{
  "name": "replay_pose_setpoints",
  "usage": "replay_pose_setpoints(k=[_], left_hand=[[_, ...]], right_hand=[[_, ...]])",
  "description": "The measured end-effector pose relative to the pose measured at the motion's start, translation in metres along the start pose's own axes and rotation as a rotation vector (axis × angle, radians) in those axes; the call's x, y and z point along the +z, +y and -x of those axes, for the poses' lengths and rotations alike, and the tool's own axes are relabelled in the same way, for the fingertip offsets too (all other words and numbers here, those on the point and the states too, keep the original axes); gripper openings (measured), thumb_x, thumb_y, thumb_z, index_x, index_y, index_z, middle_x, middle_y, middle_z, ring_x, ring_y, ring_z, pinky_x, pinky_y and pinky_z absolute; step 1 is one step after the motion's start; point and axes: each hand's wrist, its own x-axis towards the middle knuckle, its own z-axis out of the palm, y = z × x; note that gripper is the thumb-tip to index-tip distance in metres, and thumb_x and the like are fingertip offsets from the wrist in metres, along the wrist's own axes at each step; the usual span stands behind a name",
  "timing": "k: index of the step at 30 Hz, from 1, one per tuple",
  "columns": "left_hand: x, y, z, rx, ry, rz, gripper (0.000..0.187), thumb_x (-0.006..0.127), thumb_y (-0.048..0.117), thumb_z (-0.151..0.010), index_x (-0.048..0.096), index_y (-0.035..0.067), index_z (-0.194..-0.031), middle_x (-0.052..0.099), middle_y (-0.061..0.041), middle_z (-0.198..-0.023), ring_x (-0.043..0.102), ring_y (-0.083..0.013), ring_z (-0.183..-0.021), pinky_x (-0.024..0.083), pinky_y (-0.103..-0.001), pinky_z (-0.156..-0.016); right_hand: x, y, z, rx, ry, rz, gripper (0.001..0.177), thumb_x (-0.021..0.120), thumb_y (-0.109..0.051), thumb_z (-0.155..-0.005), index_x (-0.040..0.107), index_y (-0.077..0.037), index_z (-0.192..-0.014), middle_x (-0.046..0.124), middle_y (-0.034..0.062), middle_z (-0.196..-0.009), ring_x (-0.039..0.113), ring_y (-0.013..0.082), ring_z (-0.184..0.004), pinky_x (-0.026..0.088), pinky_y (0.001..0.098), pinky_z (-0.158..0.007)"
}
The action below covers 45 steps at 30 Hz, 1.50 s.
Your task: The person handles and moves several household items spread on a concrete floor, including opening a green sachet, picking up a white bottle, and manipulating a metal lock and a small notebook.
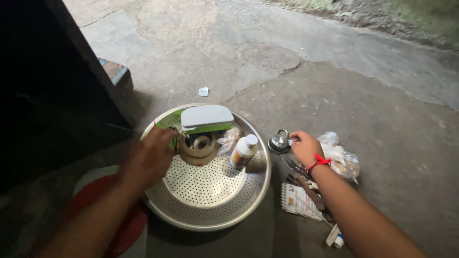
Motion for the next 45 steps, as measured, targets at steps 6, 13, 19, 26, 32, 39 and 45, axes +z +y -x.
replay_pose_setpoints(k=[6, 13, 19, 26, 32, 39, 45], left_hand=[[0.007, 0.000, 0.025, 0.060, -0.193, -0.046, 0.041, 0.053, 0.021, -0.096, 0.064, 0.024, -0.135, 0.059, 0.000, -0.141, 0.067, -0.0224, -0.114, 0.056, -0.042, -0.094], [0.013, -0.006, 0.025, 0.074, -0.178, -0.061, 0.030, 0.049, 0.020, -0.101, 0.067, 0.019, -0.125, 0.062, -0.002, -0.138, 0.068, -0.0211, -0.113, 0.057, -0.040, -0.093], [0.007, 0.013, 0.028, 0.106, -0.133, -0.010, 0.029, 0.053, 0.020, -0.097, 0.074, 0.021, -0.116, 0.067, 0.004, -0.130, 0.069, -0.0199, -0.109, 0.056, -0.041, -0.093], [0.001, 0.020, 0.037, 0.160, -0.161, -0.053, 0.028, 0.050, 0.019, -0.099, 0.075, 0.021, -0.112, 0.067, 0.003, -0.129, 0.071, -0.0200, -0.106, 0.057, -0.040, -0.093], [-0.012, 0.027, 0.041, 0.140, -0.151, -0.107, 0.028, 0.052, 0.019, -0.097, 0.073, 0.020, -0.115, 0.066, 0.003, -0.129, 0.069, -0.0207, -0.109, 0.055, -0.042, -0.093], [-0.025, 0.041, 0.042, 0.035, -0.243, -0.005, 0.032, 0.050, 0.025, -0.101, 0.070, 0.021, -0.126, 0.070, -0.005, -0.123, 0.072, -0.0207, -0.105, 0.056, -0.039, -0.095], [0.005, 0.060, 0.027, -0.133, -0.341, 0.583, 0.061, 0.039, 0.057, -0.100, 0.060, 0.015, -0.139, 0.077, -0.016, -0.117, 0.075, -0.0238, -0.102, 0.057, -0.041, -0.094]], right_hand=[[0.024, 0.005, -0.023, -0.380, -0.075, 0.227, 0.059, 0.076, -0.014, -0.075, 0.063, -0.004, -0.132, 0.063, 0.0206, -0.135, 0.059, 0.0387, -0.124, 0.047, 0.0442, -0.106], [0.034, -0.004, -0.024, -0.179, -0.284, 0.301, 0.062, 0.083, -0.030, -0.075, 0.064, -0.012, -0.131, 0.065, 0.0202, -0.125, 0.065, 0.0376, -0.115, 0.051, 0.0431, -0.100], [0.026, -0.013, -0.001, -0.201, -0.271, 0.364, 0.057, 0.088, -0.035, -0.067, 0.069, -0.012, -0.116, 0.071, 0.0177, -0.111, 0.068, 0.0362, -0.108, 0.054, 0.0434, -0.097], [0.005, -0.010, 0.016, 0.122, -0.177, 0.067, 0.059, 0.087, -0.038, -0.073, 0.067, -0.011, -0.122, 0.075, 0.0145, -0.108, 0.072, 0.0285, -0.100, 0.056, 0.0389, -0.091], [-0.023, 0.013, 0.004, 0.426, -0.182, -1.064, 0.029, 0.068, -0.035, -0.093, 0.066, -0.010, -0.109, 0.068, 0.0043, -0.096, 0.066, 0.0227, -0.091, 0.055, 0.0441, -0.082], [-0.065, -0.045, 0.021, 0.222, -0.235, -1.385, 0.034, 0.068, -0.035, -0.095, 0.061, -0.010, -0.118, 0.068, 0.0039, -0.097, 0.068, 0.0229, -0.095, 0.057, 0.0400, -0.087], [-0.092, -0.166, 0.077, -0.290, -0.239, -0.784, 0.063, 0.081, -0.019, -0.078, 0.056, -0.008, -0.135, 0.070, 0.0063, -0.120, 0.070, 0.0224, -0.111, 0.056, 0.0396, -0.100]])
